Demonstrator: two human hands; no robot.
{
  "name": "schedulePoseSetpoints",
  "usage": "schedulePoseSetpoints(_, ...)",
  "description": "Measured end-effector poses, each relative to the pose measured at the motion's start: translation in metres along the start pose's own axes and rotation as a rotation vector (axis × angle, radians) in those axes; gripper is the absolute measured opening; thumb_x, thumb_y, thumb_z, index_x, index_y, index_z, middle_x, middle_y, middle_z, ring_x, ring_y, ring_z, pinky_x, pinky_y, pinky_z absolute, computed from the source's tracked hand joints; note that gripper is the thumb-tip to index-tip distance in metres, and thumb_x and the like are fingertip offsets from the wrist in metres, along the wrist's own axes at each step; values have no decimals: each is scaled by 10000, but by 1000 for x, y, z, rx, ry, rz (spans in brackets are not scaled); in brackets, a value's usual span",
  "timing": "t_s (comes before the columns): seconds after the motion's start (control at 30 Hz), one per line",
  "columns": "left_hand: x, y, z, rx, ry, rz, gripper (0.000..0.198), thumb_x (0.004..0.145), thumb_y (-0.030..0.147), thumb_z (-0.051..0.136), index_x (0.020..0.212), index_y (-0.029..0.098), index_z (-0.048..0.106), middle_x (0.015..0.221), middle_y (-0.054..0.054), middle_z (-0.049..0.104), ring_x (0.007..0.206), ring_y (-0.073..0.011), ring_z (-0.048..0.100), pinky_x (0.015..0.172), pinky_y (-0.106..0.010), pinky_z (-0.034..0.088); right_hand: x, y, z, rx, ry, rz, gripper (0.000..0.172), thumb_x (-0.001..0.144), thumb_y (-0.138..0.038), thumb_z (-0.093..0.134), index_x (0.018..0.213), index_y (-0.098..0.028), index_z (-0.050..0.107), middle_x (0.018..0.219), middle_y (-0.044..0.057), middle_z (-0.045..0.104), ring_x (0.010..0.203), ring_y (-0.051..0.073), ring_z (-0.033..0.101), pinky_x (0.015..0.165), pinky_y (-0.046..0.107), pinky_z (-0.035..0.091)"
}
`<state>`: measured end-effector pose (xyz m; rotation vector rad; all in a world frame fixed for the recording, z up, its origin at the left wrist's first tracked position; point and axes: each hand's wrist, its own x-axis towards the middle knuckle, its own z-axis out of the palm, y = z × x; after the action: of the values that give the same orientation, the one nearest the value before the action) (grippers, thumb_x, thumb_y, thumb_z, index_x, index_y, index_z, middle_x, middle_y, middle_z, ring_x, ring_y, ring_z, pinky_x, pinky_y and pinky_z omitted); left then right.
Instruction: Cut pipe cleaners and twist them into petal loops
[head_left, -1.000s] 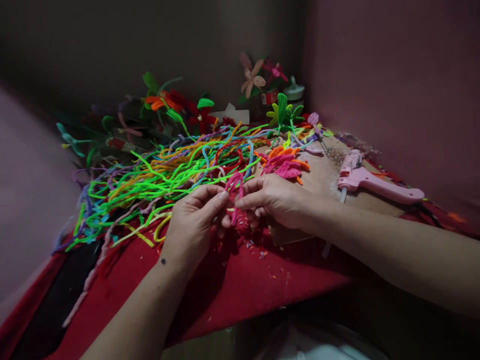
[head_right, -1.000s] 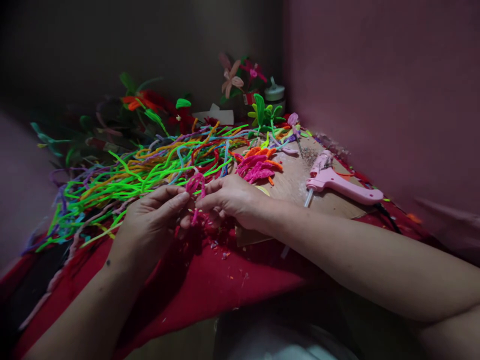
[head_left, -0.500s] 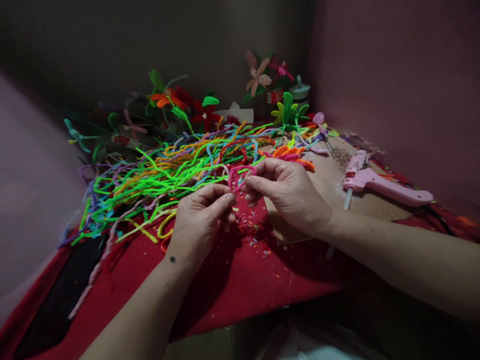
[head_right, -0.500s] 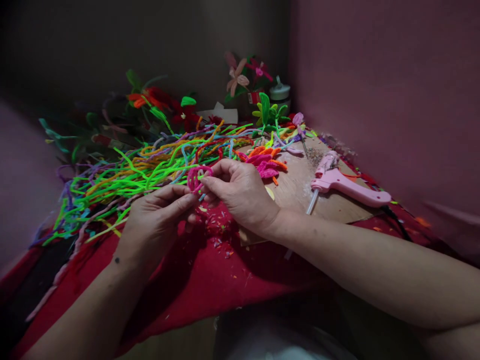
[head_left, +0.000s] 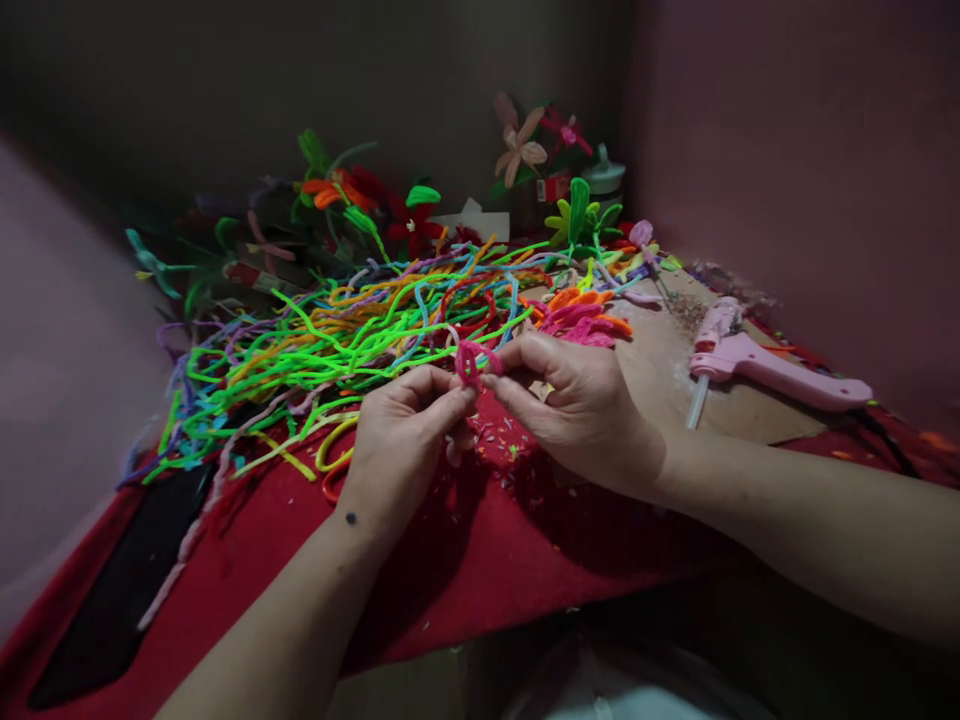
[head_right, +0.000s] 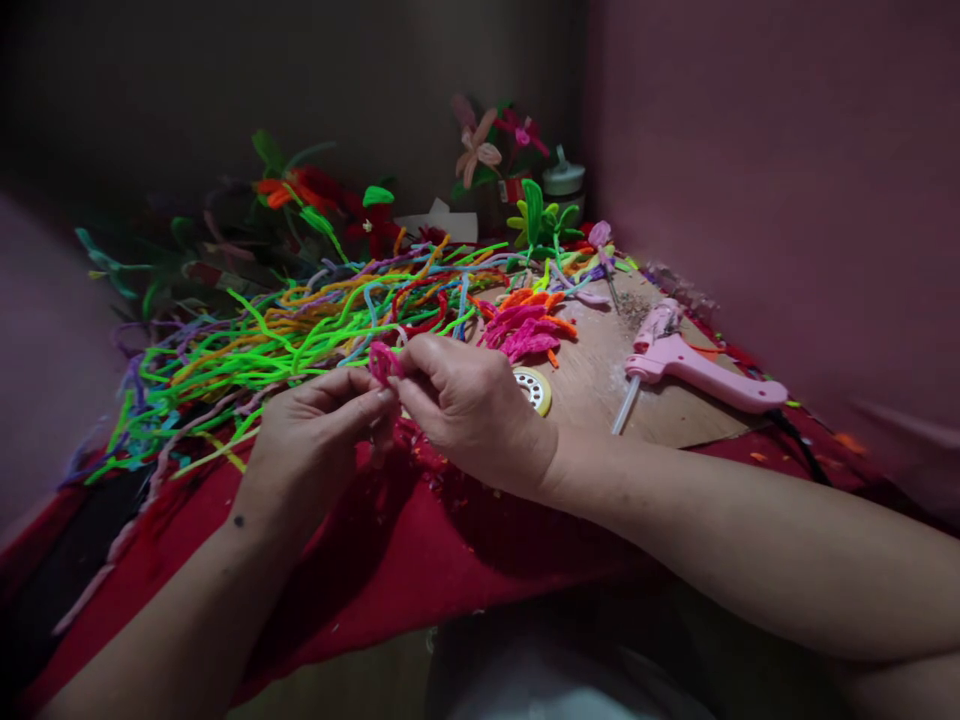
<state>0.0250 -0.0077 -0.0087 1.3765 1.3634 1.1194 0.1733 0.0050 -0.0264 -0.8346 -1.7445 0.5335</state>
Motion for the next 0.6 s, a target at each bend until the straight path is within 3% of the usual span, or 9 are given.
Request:
schedulePoseSetpoints(0.1,0,-1,1,29,21,-15,153,732,224,625,615,169,543,426,39,543,355,-74,452,384,-177,356,1,1,0,78,-94,55,96,814,-157,543,733,-167,594,661,-1,569,616,105,501,601,232,376)
schedulePoseSetpoints(0.3,-3,-2,4,12,8,-24,135,741,277,648,701,172,573,461,25,588,348,-99,498,361,-194,390,10,4,-1,370,-166,388,168,826,-204,543,686,-138,607,602,-6,551,566,102,493,530,226,369)
schedulePoseSetpoints(0.53,-4,-3,8,-93,-35,-4,138,745,233,656,808,168,553,553,28,622,420,-130,582,409,-246,506,11,8,-2,300,-219,321,197,834,-188,534,657,-136,605,596,-19,532,568,84,471,546,214,363)
schedulePoseSetpoints(0.6,-4,-2,8,-112,-42,8,145,752,221,651,847,158,561,585,20,633,452,-134,599,432,-259,529,11,9,-2,368,-233,368,195,830,-200,541,659,-132,605,597,-15,541,557,83,475,536,213,367)
